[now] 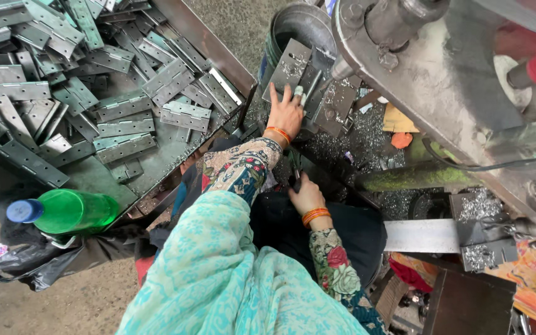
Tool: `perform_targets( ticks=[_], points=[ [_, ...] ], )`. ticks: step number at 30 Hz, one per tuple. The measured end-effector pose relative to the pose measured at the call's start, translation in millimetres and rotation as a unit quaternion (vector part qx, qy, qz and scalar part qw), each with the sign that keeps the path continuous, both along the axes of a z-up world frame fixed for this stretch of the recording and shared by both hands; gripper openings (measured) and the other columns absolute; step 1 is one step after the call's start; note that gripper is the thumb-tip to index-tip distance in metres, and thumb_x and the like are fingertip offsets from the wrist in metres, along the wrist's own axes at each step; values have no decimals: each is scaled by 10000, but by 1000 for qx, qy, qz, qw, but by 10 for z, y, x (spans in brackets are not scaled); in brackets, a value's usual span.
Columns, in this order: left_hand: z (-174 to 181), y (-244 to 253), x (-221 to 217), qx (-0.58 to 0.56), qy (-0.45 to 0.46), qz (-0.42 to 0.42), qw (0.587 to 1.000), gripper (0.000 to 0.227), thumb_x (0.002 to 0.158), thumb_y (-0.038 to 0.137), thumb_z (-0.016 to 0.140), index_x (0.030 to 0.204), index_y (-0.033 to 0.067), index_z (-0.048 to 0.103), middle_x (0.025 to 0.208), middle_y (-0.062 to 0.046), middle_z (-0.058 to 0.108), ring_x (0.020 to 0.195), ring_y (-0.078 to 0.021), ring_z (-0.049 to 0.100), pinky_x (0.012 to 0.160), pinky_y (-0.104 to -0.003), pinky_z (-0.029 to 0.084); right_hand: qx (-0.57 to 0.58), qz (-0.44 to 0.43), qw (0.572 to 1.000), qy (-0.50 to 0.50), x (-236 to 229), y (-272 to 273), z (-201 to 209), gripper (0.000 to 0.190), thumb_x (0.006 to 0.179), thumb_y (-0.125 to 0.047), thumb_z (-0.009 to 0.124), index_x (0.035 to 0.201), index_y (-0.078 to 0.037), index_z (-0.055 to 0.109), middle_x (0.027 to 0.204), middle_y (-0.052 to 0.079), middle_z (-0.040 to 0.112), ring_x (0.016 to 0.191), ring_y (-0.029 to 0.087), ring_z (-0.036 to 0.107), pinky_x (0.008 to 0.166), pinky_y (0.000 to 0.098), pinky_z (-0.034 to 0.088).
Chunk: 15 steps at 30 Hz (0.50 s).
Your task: The person repeatedly picks up metal brackets from a bin, places them into a punching machine, and operates the lever to punch holes. The processed brackets are then returned to the bin.
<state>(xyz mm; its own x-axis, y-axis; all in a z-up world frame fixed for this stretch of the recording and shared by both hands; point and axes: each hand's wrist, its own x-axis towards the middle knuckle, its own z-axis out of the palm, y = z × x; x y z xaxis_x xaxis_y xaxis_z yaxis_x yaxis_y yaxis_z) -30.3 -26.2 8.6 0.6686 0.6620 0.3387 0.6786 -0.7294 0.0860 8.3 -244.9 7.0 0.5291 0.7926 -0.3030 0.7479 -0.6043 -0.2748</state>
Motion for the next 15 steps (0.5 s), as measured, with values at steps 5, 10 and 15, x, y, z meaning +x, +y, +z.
perform_targets(
  ticks=[5, 10, 15],
  points=[
    [61, 20, 7, -33, 22, -5, 999, 393, 1007, 289, 487, 1275, 100, 705, 1453, -59, 574, 1451, -371, 338, 1142, -781, 93, -66, 55, 996, -16, 186, 330, 471, 575, 866, -426, 692, 1355, -140, 592, 1077, 264, 723, 1008, 463, 697, 892, 550, 569],
    [90, 39, 23, -33, 6, -6, 999, 414, 1010, 320, 484, 1282, 100, 705, 1447, -59, 575, 1439, -367, 342, 1145, -777, 97, -47, 36, 998, -22, 96, 198, 228, 699, 848, -445, 710, 1447, -146, 507, 1117, 260, 713, 1023, 454, 691, 891, 537, 571],
    [36, 29, 3, -35, -1, -10, 999, 397, 1011, 317, 482, 1262, 112, 710, 1443, -48, 575, 1438, -359, 345, 1143, -779, 100, 116, -34, 993, -4, -174, -291, -592, 734, 819, -424, 743, 1459, -157, 501, 1216, 249, 687, 1080, 455, 665, 903, 546, 547]
  ],
)
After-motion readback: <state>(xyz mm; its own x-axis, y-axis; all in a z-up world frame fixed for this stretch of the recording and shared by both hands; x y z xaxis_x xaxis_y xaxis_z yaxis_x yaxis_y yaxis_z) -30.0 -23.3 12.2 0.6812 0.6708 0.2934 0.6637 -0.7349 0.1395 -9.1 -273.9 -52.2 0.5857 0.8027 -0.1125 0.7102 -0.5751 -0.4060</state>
